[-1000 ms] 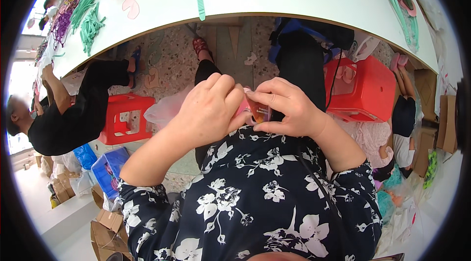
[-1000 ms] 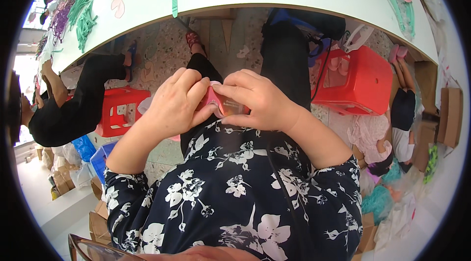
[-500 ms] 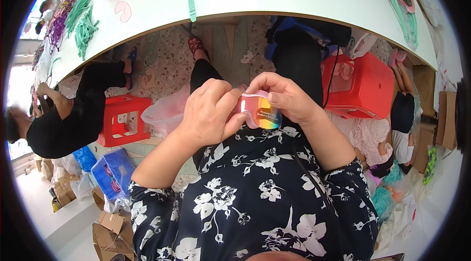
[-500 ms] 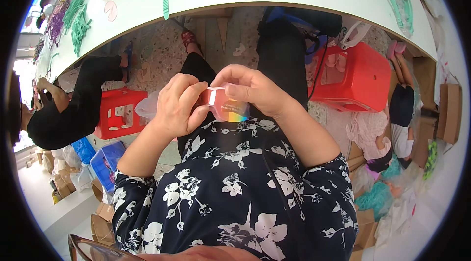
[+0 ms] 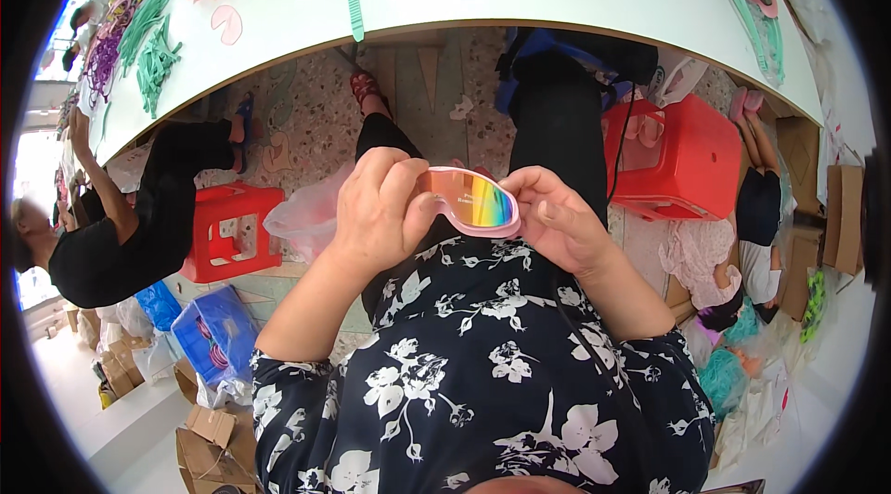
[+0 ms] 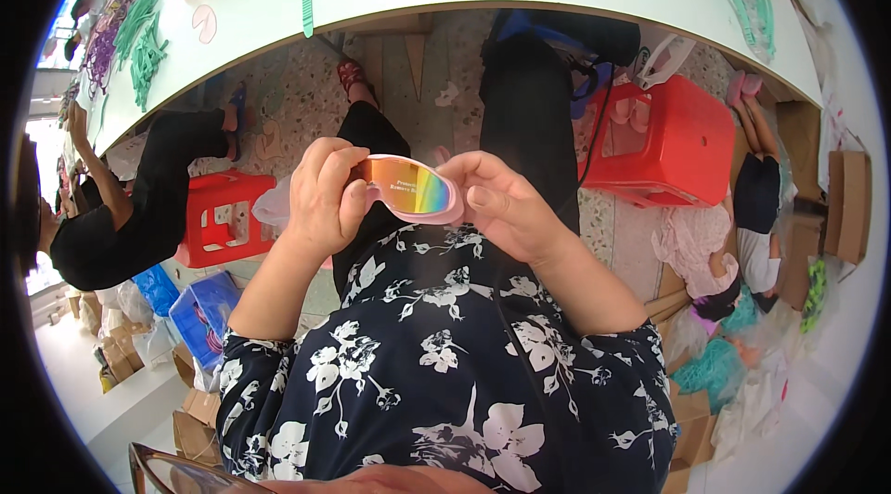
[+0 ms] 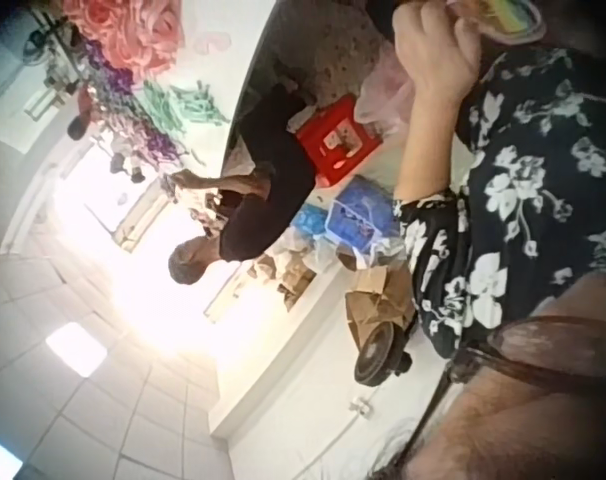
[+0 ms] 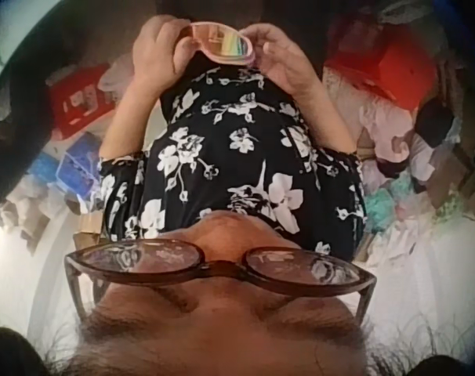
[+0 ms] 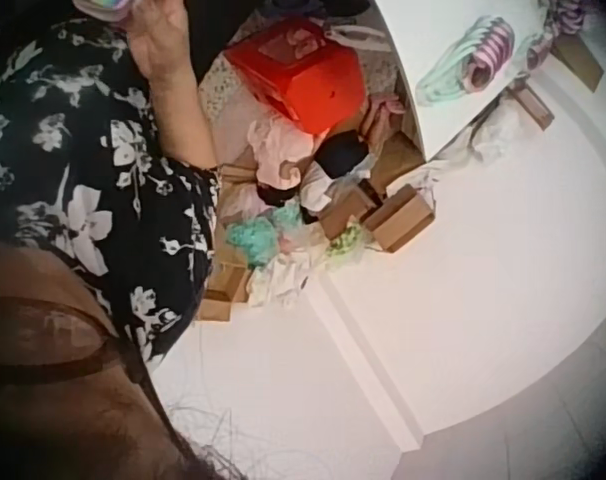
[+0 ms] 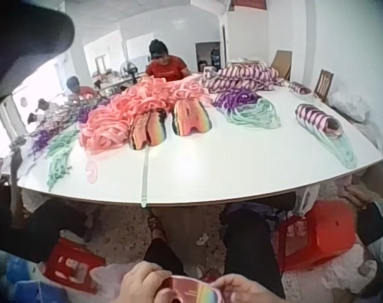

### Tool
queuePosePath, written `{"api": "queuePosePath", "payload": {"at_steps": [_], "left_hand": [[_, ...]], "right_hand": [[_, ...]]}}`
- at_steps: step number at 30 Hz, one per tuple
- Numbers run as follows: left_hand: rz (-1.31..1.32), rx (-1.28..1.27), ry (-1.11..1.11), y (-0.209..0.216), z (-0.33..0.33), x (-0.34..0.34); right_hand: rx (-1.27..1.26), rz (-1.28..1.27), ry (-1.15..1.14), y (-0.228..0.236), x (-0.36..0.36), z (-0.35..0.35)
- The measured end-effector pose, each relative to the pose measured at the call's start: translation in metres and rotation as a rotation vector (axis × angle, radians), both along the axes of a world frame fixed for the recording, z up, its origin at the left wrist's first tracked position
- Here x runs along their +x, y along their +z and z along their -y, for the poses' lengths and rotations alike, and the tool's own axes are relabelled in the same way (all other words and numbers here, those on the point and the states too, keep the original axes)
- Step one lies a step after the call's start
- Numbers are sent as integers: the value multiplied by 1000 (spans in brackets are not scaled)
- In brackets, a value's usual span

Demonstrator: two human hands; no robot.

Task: Assembling swimming goggles by attaching elastic straps and cleaning lenses.

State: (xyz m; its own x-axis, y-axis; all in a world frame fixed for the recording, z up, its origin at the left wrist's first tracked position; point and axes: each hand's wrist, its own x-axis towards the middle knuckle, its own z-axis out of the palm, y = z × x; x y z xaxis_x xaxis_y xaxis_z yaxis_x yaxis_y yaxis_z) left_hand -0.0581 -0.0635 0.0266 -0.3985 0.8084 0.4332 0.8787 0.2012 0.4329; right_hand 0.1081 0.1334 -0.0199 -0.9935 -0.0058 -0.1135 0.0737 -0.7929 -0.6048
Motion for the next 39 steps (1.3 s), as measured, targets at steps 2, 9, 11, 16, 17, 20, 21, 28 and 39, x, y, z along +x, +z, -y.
{"api": "queuePosePath", "payload": {"at_steps": [2,9,11,16,17,20,21,28,39], "left_hand": [[16,-13,26,-3,1,0],[27,-1,119,-15,-3,5],[-4,7,190,-17,-5,7],[-79,57,274,-30,-18,20],[-83,60,283,-34,-18,21],[-102,59,297,-41,-20,21],[-97,60,306,-43,-22,21],[-112,55,384,-44,-44,20],[-183,8,459,-35,-66,17]], "right_hand": [[-52,8,30,-4,4,-1],[-89,14,-106,2,-4,-1],[10,37,-160,-1,-4,4],[101,-2,-289,5,-11,13],[9,12,-250,7,-10,7],[-147,51,-213,9,-9,1],[-179,63,-215,9,-9,1],[210,-53,-306,9,-17,17],[451,-105,-275,9,-14,31]]}}
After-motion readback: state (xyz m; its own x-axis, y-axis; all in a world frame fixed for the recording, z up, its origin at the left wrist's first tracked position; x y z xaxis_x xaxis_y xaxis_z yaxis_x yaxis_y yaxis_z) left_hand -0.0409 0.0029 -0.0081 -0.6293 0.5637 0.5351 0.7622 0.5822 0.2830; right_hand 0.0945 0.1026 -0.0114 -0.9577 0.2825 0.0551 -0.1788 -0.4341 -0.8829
